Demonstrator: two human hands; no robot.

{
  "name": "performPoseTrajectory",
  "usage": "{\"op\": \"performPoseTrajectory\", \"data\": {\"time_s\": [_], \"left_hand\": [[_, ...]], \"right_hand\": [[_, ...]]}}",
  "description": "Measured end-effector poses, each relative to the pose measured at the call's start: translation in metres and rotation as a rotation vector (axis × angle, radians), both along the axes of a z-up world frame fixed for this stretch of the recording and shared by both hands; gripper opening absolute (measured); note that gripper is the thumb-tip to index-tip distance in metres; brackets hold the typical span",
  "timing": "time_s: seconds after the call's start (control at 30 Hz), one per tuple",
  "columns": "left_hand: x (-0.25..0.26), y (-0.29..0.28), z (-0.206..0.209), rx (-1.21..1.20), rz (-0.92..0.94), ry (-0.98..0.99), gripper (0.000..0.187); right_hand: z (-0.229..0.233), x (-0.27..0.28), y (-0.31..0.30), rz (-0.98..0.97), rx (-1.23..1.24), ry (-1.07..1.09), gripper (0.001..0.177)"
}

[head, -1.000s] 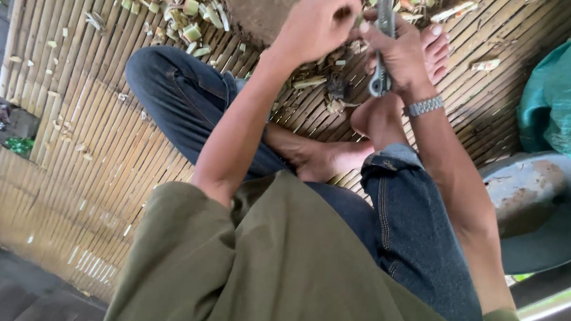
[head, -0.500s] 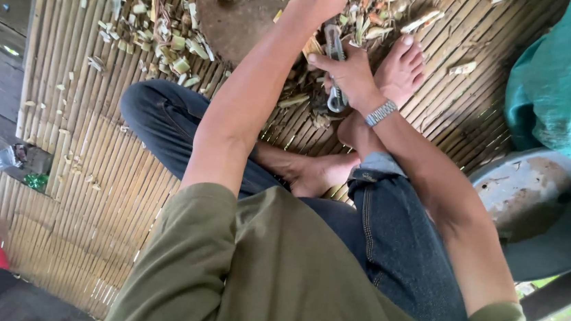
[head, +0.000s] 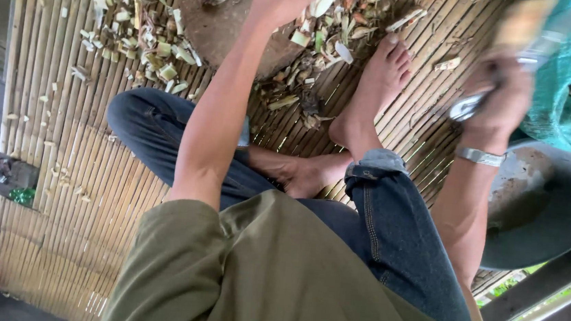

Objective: Trimming and peeling plant roots using a small knife while sitting on a bamboo floor.

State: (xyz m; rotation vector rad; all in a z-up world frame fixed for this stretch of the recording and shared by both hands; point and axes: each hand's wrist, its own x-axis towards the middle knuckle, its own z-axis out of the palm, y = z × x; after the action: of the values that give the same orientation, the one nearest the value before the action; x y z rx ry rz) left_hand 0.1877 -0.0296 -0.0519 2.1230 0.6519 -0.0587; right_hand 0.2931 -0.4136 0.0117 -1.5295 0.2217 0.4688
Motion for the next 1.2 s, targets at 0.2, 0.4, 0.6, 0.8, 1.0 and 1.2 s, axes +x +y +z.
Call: {"op": "performPoseTrajectory", "data": {"time_s": [0.2,0.4,0.6,0.8,1.0,1.2], "left_hand": [[-0.015,-0.012,-0.005,0.086,0.257,-0.083,0.018],[0.017,-0.060,-0.048,0.549,-0.134,0.057,0.063],[0.039,-0.076,-0.064,0.765,-0.081,-0.162,0.027],[0.025,-0.072,-0.041,0.509,-0.035,-0.034,0.027],[-0.018,-0.041,0.048,-0.240,0.109,-0.259,0.032],[-0.075,-0.018,0.087,-0.717,0.029,-0.389,0.025]], "right_hand": [[0.011,0.012,0.019,-0.190,0.460,-0.185,0.022],[0.000,-0.034,0.100,-0.104,-0.049,0.088,0.015],[0.007,-0.053,0.136,0.314,0.007,0.041,0.028],[0.000,-0.049,0.139,0.338,-0.026,0.052,0.028],[0.009,-0.055,0.146,0.518,-0.122,-0.104,0.039],[0.030,-0.065,0.168,0.639,0.354,0.240,0.044]]}}
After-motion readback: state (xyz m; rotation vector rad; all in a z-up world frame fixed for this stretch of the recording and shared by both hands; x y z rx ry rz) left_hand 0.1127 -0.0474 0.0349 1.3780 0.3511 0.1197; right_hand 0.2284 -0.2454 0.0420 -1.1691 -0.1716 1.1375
